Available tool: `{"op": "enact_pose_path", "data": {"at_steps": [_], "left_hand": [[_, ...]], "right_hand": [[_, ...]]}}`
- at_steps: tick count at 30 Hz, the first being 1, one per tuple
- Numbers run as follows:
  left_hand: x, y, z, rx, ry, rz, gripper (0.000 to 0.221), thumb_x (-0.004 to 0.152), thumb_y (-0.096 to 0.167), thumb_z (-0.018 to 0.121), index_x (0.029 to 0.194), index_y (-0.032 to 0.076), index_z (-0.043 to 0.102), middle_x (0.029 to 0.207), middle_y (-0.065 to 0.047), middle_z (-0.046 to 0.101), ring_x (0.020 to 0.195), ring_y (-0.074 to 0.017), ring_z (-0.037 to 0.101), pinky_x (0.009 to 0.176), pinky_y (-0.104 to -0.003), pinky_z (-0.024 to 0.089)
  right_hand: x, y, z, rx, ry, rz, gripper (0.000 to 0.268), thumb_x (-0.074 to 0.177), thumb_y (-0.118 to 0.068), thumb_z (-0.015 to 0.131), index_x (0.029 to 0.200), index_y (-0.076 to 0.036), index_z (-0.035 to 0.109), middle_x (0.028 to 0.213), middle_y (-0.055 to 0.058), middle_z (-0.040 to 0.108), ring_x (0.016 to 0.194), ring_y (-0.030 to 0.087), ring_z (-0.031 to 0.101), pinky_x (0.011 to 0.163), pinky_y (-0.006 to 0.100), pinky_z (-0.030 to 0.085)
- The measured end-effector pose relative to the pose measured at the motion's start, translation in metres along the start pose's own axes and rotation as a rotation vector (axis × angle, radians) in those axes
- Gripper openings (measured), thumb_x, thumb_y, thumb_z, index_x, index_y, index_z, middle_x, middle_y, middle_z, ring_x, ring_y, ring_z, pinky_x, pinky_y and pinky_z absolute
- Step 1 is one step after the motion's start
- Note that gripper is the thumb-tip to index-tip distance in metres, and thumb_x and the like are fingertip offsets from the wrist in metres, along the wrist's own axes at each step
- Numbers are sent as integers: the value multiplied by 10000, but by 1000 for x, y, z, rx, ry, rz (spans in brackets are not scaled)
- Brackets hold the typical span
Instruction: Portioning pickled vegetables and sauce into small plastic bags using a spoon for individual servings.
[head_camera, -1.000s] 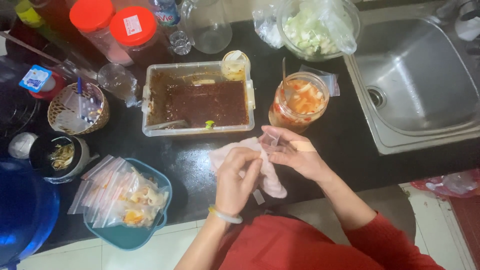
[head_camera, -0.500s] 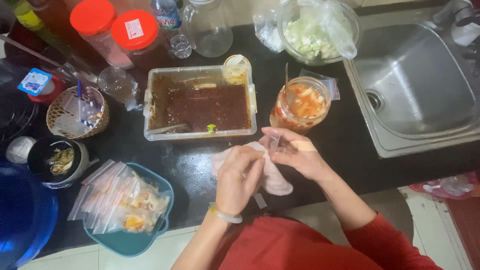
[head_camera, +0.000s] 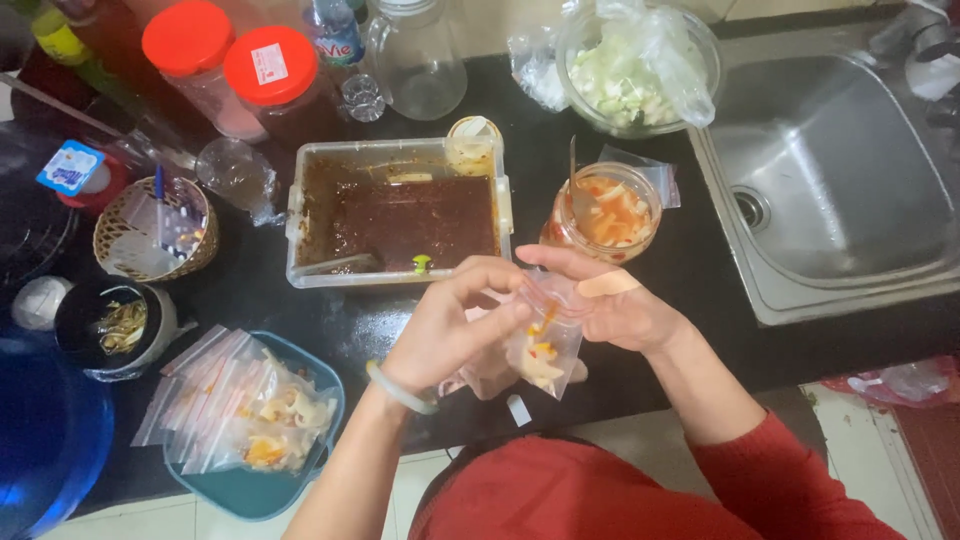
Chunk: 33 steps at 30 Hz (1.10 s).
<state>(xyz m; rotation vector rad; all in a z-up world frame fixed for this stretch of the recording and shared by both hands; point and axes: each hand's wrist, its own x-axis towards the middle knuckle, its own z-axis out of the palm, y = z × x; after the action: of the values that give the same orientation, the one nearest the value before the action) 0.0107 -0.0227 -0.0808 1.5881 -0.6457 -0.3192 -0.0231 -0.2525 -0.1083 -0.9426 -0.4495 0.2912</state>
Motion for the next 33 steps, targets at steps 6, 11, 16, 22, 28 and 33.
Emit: {"op": "enact_pose_path", "data": {"at_steps": [6, 11, 16, 22, 28, 33], "left_hand": [[5, -7, -2, -53, 174, 5, 120, 899, 146, 835, 941, 61, 762, 1072, -54, 749, 902, -99, 707, 771, -238, 590], [4, 4, 0, 31, 266, -74, 140, 929, 175, 805, 980, 50, 772, 867, -74, 792, 831, -113, 710, 767, -299, 608], [-2, 12, -3, 119, 325, -66, 124, 938, 200, 783, 971, 83, 762, 797, -66, 807, 798, -107, 720, 770, -294, 593], [-11, 21, -8, 113, 342, -18, 200, 880, 164, 826, 1038, 62, 759, 830, -70, 772, 795, -136, 665, 744, -328, 580], [-35, 17, -21, 172, 486, 16, 54, 893, 140, 823, 923, 99, 805, 782, -44, 771, 707, -120, 635, 687, -269, 548], [-73, 15, -42, 175, 586, 45, 42, 892, 126, 811, 910, 91, 797, 827, -73, 773, 742, -169, 681, 703, -301, 544]], "right_hand": [[0, 2, -11, -47, 88, -13, 752, 874, -220, 763, 1478, 115, 466, 1327, 311, 676, 1256, 337, 658, 1061, 476, 547], [3, 16, -14, -413, 425, -32, 363, 851, -58, 795, 1179, 78, 720, 1093, 197, 771, 1003, 192, 737, 951, 361, 611], [12, 15, -5, -519, 529, -14, 243, 866, -95, 834, 1051, 48, 768, 1071, 190, 793, 1015, 200, 754, 959, 353, 611], [28, 11, 17, -575, 493, -15, 234, 899, -141, 815, 1052, 31, 775, 1046, 148, 785, 972, 133, 719, 930, 329, 609], [47, 21, 44, -593, 413, -18, 225, 894, -125, 812, 1057, 25, 771, 1012, 125, 781, 966, 111, 708, 917, 309, 616], [68, 50, 61, -629, 258, 25, 218, 834, -89, 861, 1011, 23, 800, 988, 119, 797, 958, 131, 695, 889, 342, 607]]}}
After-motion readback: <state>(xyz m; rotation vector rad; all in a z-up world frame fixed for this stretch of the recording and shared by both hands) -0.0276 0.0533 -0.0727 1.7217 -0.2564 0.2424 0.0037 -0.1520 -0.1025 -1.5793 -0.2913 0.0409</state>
